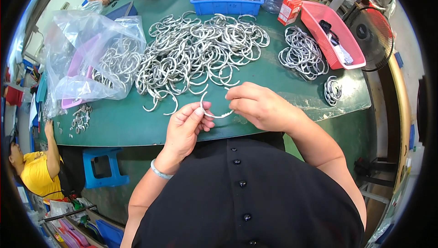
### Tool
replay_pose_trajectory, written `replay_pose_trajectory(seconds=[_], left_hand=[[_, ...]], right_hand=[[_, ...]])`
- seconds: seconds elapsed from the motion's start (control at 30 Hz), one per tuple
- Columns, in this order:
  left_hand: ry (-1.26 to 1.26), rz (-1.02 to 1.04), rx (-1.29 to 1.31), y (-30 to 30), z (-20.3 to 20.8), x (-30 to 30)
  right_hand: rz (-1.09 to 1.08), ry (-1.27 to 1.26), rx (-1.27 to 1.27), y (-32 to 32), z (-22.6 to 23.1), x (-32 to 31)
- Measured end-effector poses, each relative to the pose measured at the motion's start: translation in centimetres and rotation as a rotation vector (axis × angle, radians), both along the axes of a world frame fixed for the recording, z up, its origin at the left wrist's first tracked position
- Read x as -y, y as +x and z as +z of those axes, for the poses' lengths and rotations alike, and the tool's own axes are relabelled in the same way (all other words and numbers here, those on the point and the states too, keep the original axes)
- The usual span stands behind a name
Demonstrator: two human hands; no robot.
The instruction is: The person sorts metal rings on a green workstation by hand, picking them from a central pile and placing them into different containers and piles.
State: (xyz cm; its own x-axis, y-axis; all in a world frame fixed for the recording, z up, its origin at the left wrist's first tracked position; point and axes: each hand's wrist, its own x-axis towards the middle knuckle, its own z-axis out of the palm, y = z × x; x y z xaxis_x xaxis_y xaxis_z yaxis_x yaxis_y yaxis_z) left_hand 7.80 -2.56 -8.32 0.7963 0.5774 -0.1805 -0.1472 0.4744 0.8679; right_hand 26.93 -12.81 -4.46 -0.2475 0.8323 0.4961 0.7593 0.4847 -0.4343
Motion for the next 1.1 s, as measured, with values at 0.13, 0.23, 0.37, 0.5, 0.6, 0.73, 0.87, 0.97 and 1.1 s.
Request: replay_pose_trajectory(seconds=[0.13,0.23,0.37,0.5,0.6,0.73,0.87,0.97,1.1], left_hand=[[-0.006,0.043,-0.029,-0.4,0.5,0.0],[-0.008,0.021,-0.01,-0.7,0.8,-0.1],[-0.012,0.02,-0.035,-0.8,1.3,-0.1],[-0.058,0.042,-0.085,-0.7,1.7,-0.1],[-0.077,0.051,-0.106,-0.7,1.5,-0.3],[-0.1,0.034,-0.118,-0.6,1.5,-0.4],[-0.128,0.018,-0.121,-0.6,1.3,-0.6],[-0.14,0.012,-0.124,-0.6,1.3,-0.6],[-0.067,0.045,-0.116,-0.7,1.3,-0.4]], right_hand=[[0.006,-0.027,-0.344,-0.7,0.1,0.4],[-0.021,0.007,-0.478,-0.8,-1.0,0.1],[-0.095,-0.216,-1.033,-1.6,-1.9,0.1],[-0.092,-0.4,-1.277,-1.4,-2.1,0.1],[-0.094,-0.428,-1.371,-1.6,-2.3,0.1],[-0.063,-0.445,-1.411,-1.6,-2.2,0.1],[-0.074,-0.453,-1.41,-1.7,-2.0,0.2],[-0.072,-0.47,-1.413,-1.6,-2.1,0.2],[-0.056,-0.482,-1.398,-1.5,-2.1,0.2]])
